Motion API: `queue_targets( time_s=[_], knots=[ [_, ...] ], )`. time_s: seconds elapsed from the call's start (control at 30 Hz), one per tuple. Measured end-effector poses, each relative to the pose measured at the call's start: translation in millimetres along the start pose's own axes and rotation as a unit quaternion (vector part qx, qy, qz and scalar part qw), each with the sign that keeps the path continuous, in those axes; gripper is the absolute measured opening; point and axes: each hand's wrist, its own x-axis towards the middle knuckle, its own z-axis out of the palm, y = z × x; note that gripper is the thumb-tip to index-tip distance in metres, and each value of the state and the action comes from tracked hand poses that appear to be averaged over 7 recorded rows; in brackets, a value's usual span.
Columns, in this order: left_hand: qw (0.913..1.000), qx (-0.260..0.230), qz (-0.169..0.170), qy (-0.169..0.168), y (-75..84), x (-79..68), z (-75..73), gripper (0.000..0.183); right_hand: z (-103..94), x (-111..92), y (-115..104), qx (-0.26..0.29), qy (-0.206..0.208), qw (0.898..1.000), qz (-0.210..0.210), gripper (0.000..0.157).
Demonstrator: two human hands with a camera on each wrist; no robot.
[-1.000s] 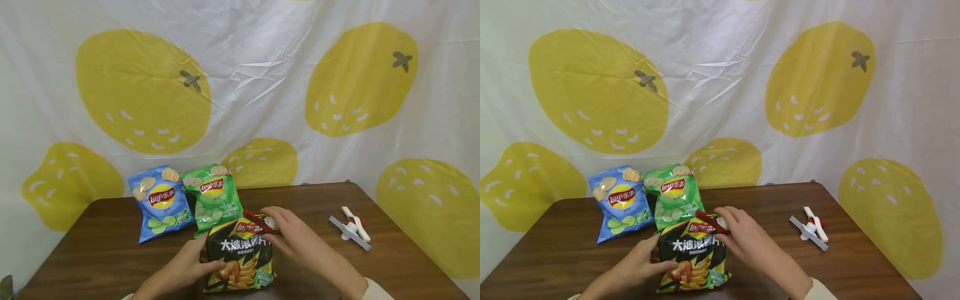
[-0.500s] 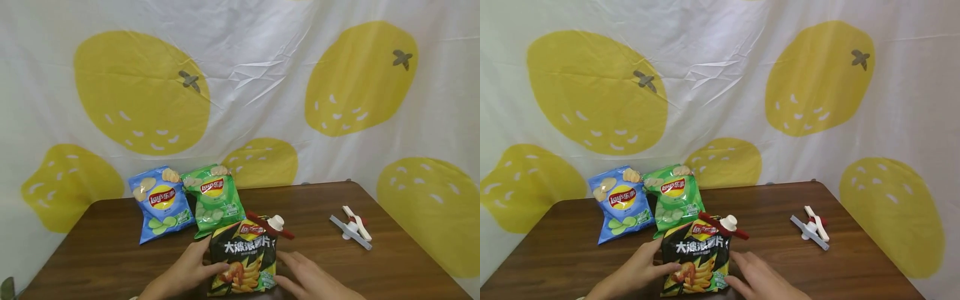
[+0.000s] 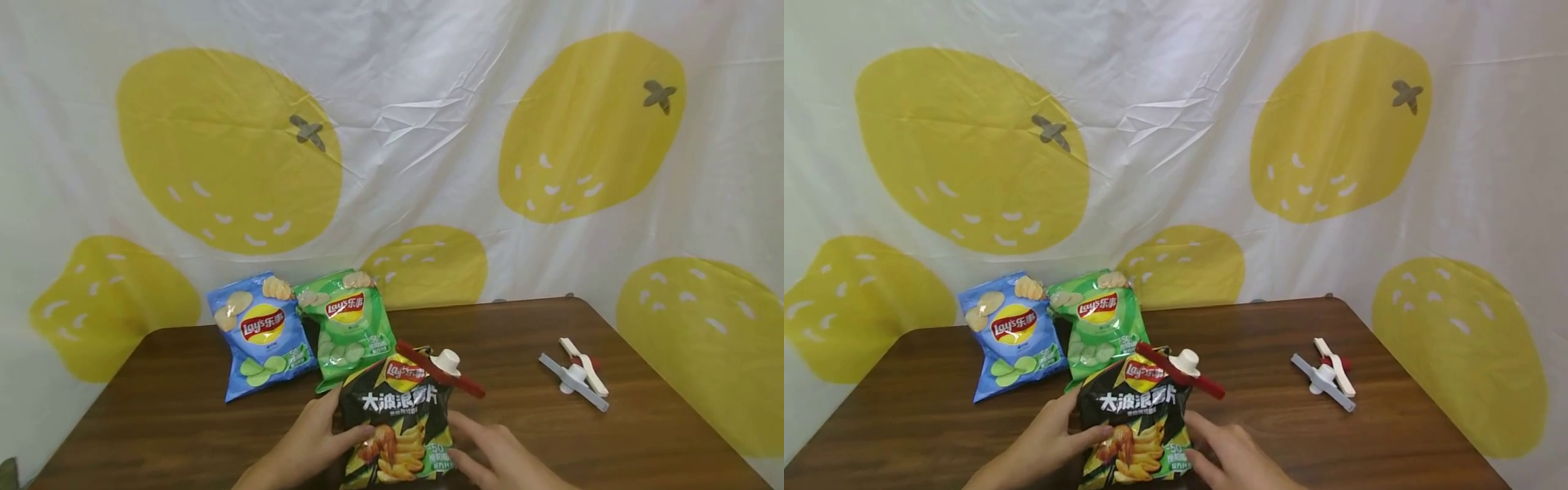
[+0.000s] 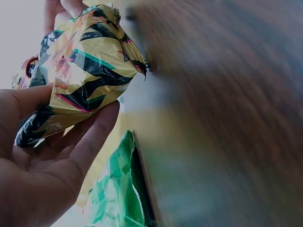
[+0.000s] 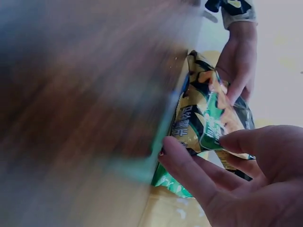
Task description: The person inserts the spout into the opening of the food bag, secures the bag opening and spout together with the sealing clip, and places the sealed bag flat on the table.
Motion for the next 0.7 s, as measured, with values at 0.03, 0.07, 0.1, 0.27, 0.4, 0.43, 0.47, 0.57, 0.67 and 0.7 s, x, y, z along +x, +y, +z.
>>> queue_targets(
  time_s=[0.03,0.07,0.1,0.27,0.4,0.43,0.47,0.57,0.67,0.7],
  knots=[
    [1.0000,-0.003,-0.005,0.001,1.2,0.5,0.9,0.064,-0.9,0,-1,0.003,0.003,1.000,0.010,0.047],
    [0.9999,-0.011,-0.010,0.001,2.5,1.3,2.0,0.066,-1.4,-1,-2,0.002,0.014,1.000,0.010,0.046],
    [0.9997,-0.021,-0.014,0.002,4.1,2.9,3.2,0.066,-2.0,-2,-3,-0.007,0.032,0.999,0.006,0.046],
    [0.9979,-0.063,-0.016,0.001,15.4,22.2,10.9,0.069,-4.7,-4,-10,-0.035,0.168,0.985,-0.016,0.037],
    [0.9976,-0.067,-0.007,0.019,25.7,46.8,16.8,0.071,-12.8,-1,-10,-0.017,0.255,0.967,0.000,0.035],
    [0.9969,-0.074,-0.006,0.025,28.1,52.7,18.8,0.071,-16.0,0,-9,-0.016,0.274,0.962,0.007,0.034],
    [0.9956,-0.090,-0.007,0.027,30.3,58.2,21.0,0.070,-19.8,1,-8,-0.013,0.288,0.957,0.017,0.035],
    [0.9895,-0.140,-0.012,0.034,36.6,71.6,28.5,0.061,-34.4,4,-6,-0.007,0.315,0.948,0.046,0.034],
    [0.9842,-0.169,-0.007,0.054,42.1,78.8,36.1,0.047,-50.6,7,-1,-0.039,0.330,0.941,0.061,0.035],
    [0.9845,-0.160,-0.003,0.072,43.9,79.9,38.3,0.043,-55.7,8,2,-0.048,0.332,0.940,0.063,0.035]
  ],
)
